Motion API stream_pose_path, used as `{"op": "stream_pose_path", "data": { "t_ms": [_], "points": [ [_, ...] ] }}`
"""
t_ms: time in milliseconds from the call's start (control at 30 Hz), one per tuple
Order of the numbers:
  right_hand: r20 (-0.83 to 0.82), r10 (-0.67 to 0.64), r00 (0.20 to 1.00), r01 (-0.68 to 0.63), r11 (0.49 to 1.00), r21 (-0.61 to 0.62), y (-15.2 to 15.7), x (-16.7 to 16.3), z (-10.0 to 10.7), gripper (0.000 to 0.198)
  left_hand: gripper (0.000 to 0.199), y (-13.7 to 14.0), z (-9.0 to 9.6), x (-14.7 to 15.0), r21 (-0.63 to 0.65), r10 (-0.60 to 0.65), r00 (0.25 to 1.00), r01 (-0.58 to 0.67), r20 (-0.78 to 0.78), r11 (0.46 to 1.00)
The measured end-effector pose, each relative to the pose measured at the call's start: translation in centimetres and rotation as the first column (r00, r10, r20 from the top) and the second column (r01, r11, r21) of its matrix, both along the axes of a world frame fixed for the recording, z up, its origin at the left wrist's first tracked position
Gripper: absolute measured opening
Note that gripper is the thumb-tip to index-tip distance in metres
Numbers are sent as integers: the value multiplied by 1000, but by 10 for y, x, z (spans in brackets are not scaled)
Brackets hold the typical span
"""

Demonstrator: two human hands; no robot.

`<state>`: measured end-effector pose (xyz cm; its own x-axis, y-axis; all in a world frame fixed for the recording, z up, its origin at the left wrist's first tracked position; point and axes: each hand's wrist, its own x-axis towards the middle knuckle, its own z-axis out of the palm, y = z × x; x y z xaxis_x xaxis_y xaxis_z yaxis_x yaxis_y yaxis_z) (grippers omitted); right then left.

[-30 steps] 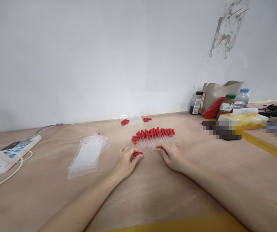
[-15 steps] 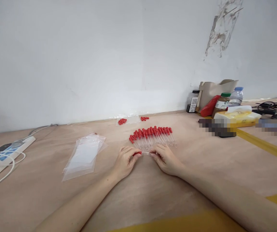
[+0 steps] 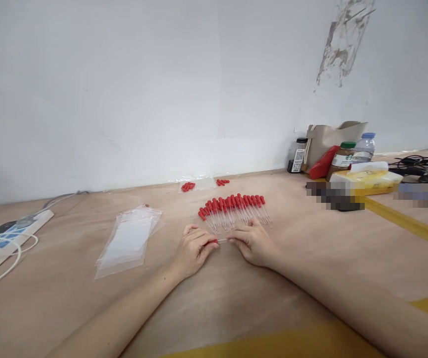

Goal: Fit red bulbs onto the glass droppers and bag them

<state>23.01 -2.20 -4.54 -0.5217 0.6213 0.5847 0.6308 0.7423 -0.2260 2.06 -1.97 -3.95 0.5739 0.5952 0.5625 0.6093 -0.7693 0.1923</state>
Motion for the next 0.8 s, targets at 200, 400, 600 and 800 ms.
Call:
{"op": "stream_pose_path", "data": {
  "t_ms": [200,400,600,800],
  "points": [
    [14,8,1000,-9,997,76,-4,-5,-3,20,18,0,-2,1,25,-25,997,27,-68,999],
    [46,-5,999,0,996,90,-3,-9,-1,19,17,0,-1,1,47,-18,996,22,-84,999],
    [182,-152,971,113,972,207,-16,-13,10,21,14,2,5,-3,151,18,999,-11,-49,988],
    [-14,-404,915,404,915,-4,-9,8,14,22,48,10,6,-22,184,453,891,-448,14,875]
  ]
}}
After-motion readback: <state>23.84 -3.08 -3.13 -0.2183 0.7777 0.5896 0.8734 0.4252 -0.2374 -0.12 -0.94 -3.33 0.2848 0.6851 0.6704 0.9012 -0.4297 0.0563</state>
